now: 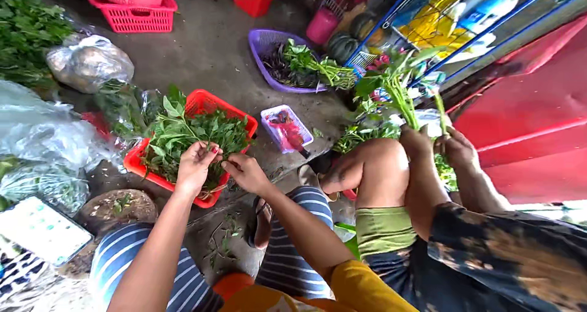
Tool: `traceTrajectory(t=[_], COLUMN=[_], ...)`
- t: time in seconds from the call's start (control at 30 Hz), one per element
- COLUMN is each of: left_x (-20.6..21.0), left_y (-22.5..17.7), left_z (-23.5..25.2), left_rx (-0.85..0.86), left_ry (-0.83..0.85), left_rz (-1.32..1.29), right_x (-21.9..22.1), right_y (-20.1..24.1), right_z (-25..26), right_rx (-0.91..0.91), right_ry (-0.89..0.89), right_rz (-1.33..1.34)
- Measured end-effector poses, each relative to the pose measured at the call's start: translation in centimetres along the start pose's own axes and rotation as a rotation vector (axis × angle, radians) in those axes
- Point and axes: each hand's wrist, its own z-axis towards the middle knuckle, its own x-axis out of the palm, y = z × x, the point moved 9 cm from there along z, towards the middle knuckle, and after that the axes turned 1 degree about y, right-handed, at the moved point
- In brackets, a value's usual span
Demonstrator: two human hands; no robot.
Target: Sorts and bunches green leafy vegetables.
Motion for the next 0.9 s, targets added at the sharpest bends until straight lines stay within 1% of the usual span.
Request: traceTrajectory(t=[0.17, 0.3, 0.37, 0.43, 0.5, 0.57, 0.6, 0.63, 0.7, 0.77, 0.8, 0.83, 0.87, 0.9], left_x=[-0.5, -1.1, -1.7, -2.1, -1.5, -0.8, -0.9, -1.5, -3.6, -6.2, -7.3, -8.0, -8.5, -8.6], left_y=[0.3, 1.0, 1.1, 1.2, 1.2, 1.4, 1.3, 1.1, 0.4, -0.6, -1.0, -1.2, -1.4, -1.4], left_z=[-0.6, -1.1, -1.1, -0.9, -0.9, -1.0, -0.9, -0.7, -0.4, -0.2, -0.1, -0.2, -0.4, -0.6], left_rx=[-0.03, -0.097, -0.082, -0.028, -0.008, -0.024, -0.03, -0.027, -0.015, -0.007, -0.004, -0.014, -0.03, -0.051], left_ry=[-0.1, -0.214, -0.237, -0.207, -0.141, -0.097, -0.094, -0.108, -0.165, -0.229, -0.249, -0.253, -0.247, -0.235], left_rz=[-0.106, -0.204, -0.194, -0.124, -0.045, -0.034, -0.04, -0.045, -0.094, -0.187, -0.234, -0.264, -0.287, -0.305], right_x=[0.5, 1.8, 2.7, 3.7, 5.2, 8.4, 10.4, 12.1, 14.2, 14.6, 14.2, 13.4, 12.2, 11.1], right_y=[0.6, 1.5, 1.6, 1.5, 1.1, 0.5, 0.2, 0.0, -0.3, -1.0, -1.6, -2.0, -2.2, -2.6], right_z=[-0.5, -0.4, -0.1, 0.2, 0.1, -1.2, -2.4, -3.8, -6.4, -8.3, -8.7, -8.6, -7.8, -6.6], right_rx=[-0.021, -0.029, -0.025, 0.012, 0.064, 0.101, 0.079, 0.041, 0.003, 0.065, 0.117, 0.174, 0.219, 0.224], right_ry=[-0.048, -0.008, 0.025, 0.084, 0.217, 0.511, 0.664, 0.791, 0.982, 1.135, 1.168, 1.158, 1.101, 1.023], right_rz=[-0.067, -0.098, -0.105, -0.135, -0.234, -0.41, -0.476, -0.51, -0.53, -0.556, -0.573, -0.578, -0.558, -0.524])
